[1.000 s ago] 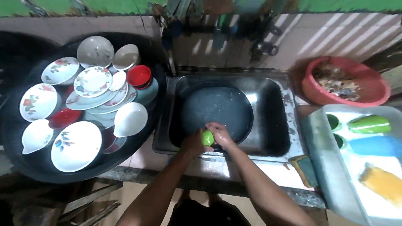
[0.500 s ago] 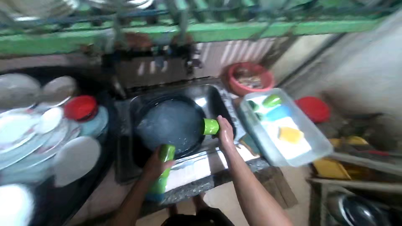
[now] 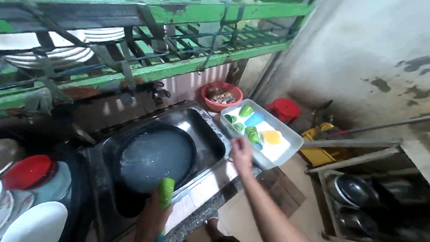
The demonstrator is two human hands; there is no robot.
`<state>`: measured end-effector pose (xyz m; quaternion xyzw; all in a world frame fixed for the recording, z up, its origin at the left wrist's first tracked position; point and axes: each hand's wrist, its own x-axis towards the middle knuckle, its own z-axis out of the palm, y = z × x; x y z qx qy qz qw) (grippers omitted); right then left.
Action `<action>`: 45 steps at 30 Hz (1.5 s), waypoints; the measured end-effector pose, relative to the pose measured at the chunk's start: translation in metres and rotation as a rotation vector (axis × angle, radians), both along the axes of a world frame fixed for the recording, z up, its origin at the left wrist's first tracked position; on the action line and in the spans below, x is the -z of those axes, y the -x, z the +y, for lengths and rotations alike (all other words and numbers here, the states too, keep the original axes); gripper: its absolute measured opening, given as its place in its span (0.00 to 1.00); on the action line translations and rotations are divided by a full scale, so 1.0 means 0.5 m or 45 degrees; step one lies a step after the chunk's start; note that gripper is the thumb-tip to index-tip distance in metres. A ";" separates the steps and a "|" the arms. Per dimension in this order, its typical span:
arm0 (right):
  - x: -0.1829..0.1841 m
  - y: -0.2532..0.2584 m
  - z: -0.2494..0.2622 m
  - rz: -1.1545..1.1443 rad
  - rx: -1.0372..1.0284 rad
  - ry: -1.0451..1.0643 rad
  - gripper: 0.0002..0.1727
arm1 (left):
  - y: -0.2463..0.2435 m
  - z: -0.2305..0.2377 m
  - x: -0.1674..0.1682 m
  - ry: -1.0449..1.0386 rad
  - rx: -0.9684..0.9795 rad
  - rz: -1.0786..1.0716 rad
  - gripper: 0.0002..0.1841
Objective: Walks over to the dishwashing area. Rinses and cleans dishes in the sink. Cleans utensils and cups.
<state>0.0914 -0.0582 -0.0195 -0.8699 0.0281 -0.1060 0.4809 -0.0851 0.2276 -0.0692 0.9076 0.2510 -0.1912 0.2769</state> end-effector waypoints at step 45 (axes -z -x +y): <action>-0.042 -0.115 -0.236 0.009 0.231 0.156 0.30 | -0.110 -0.215 -0.004 0.732 -0.011 -0.452 0.59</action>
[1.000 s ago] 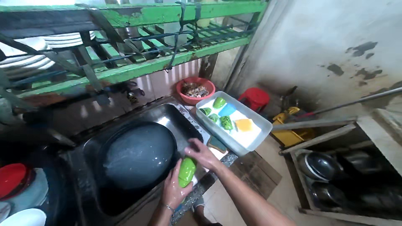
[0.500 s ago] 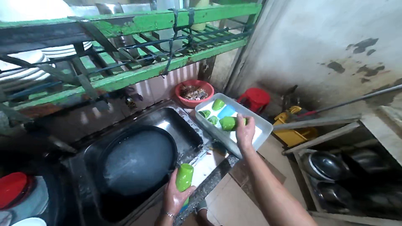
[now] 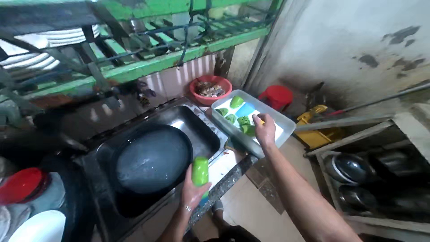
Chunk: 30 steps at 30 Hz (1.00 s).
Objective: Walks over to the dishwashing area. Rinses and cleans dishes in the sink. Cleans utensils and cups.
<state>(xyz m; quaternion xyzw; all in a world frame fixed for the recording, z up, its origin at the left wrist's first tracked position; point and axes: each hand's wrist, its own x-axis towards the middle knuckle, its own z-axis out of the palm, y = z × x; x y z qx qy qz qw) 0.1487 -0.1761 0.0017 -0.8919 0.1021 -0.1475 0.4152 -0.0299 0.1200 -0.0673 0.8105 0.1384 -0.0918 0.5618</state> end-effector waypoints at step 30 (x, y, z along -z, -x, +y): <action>-0.031 0.010 -0.007 0.548 -0.473 -0.458 0.38 | -0.501 -0.283 -0.188 0.791 -0.375 -0.328 0.30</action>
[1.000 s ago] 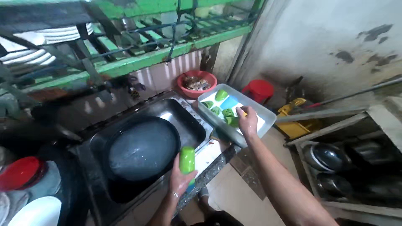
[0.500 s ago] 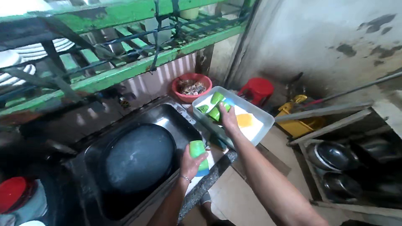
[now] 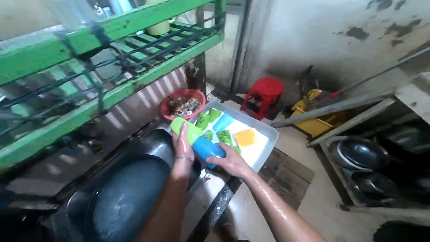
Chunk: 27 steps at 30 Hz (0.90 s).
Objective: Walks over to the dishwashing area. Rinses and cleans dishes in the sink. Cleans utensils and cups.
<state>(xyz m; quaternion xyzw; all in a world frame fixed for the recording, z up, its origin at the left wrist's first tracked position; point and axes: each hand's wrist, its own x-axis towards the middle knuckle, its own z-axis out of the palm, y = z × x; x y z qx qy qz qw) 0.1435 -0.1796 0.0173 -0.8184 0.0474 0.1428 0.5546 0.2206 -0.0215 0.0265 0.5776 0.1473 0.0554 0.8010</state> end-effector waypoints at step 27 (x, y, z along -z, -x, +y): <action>0.036 -0.158 -0.275 0.116 0.351 0.164 0.26 | 0.035 -0.062 0.031 -0.043 0.180 0.123 0.27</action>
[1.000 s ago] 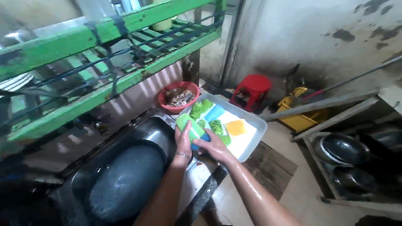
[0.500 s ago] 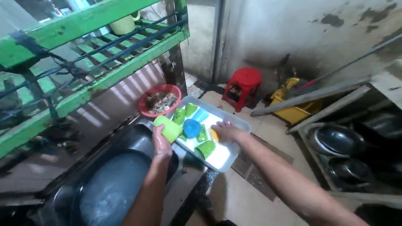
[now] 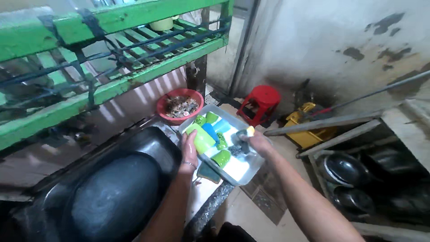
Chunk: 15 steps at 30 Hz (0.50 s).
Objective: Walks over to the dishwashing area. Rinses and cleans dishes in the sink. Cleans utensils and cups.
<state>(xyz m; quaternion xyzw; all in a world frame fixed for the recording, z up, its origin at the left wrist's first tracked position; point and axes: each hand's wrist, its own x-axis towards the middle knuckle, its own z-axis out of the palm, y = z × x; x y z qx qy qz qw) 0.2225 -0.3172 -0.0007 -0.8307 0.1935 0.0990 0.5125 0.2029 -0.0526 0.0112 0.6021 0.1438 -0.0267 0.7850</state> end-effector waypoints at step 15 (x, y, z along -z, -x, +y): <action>-0.086 -0.090 0.171 -0.264 -0.432 0.429 0.27 | -0.070 -0.189 0.008 -0.381 -0.160 0.128 0.34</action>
